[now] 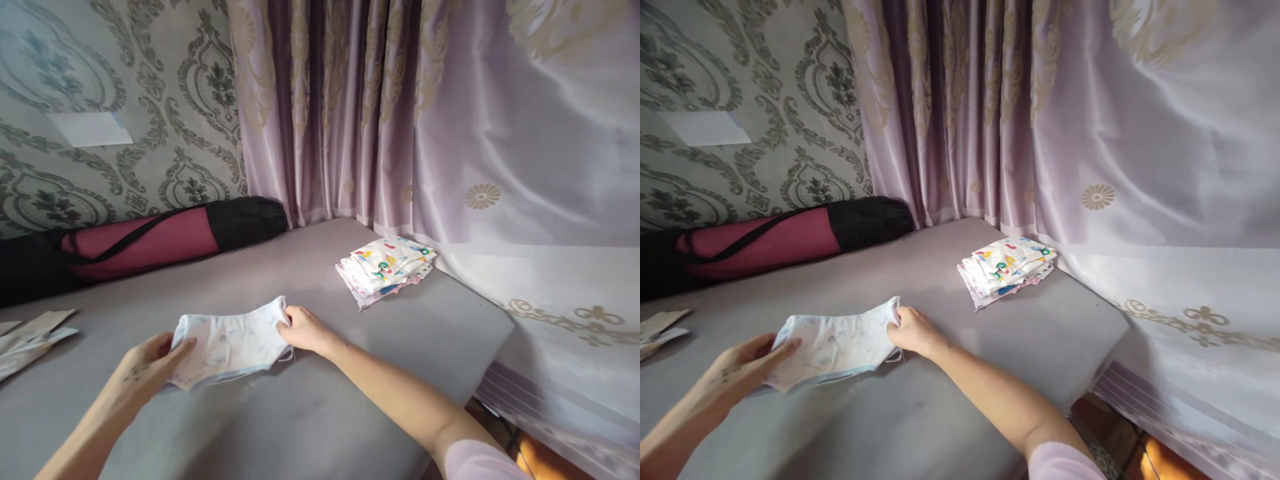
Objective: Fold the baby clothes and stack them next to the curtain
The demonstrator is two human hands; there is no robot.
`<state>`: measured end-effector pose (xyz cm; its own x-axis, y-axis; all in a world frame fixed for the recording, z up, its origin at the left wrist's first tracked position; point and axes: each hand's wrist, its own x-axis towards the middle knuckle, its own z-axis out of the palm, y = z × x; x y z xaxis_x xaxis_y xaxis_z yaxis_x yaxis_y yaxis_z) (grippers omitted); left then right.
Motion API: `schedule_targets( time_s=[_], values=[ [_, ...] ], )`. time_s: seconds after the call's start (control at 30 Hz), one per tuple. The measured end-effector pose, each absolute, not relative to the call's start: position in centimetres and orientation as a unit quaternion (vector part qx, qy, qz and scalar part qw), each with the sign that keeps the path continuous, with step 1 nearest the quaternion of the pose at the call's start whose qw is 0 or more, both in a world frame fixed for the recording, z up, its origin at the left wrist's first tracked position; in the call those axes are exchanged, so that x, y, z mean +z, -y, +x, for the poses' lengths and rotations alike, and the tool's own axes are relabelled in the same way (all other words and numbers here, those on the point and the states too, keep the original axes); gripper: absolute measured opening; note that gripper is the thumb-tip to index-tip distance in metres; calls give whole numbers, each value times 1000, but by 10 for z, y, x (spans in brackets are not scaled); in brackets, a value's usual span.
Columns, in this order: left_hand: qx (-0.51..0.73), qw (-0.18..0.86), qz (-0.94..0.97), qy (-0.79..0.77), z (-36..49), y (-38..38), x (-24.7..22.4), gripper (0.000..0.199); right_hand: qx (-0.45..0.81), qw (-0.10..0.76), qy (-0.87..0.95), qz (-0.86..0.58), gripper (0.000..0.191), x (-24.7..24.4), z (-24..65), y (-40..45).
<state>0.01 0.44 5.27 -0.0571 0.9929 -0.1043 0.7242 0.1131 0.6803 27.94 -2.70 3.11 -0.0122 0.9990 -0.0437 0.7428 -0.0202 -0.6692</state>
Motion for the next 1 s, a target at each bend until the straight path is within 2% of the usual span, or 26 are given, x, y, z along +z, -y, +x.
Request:
schedule_targets(
  time_s=[0.1,0.2,0.3,0.4,0.53,0.6,0.73,1.0],
  values=[
    [288,425,571,-640,30,-12,78,43,294,298,620,-663,13,38,306,31],
    [318,503,527,-607,73,-18,99,51,373,382,542,-649,13,53,351,35],
    [297,574,538,-541,126,-25,109,52,401,451,469,-645,11,77,405,42],
    [308,636,527,-473,187,-33,110,47,409,476,396,-671,12,104,459,48],
    [348,699,491,-387,269,-45,101,34,372,506,356,-692,28,130,522,48],
    [361,724,461,-365,306,-49,95,29,306,493,357,-732,31,136,550,43],
    [356,756,433,-339,364,-49,84,25,140,404,376,-822,38,139,596,27],
    [332,777,427,-322,410,-23,70,31,2,280,383,-880,37,113,636,10]
  ],
)
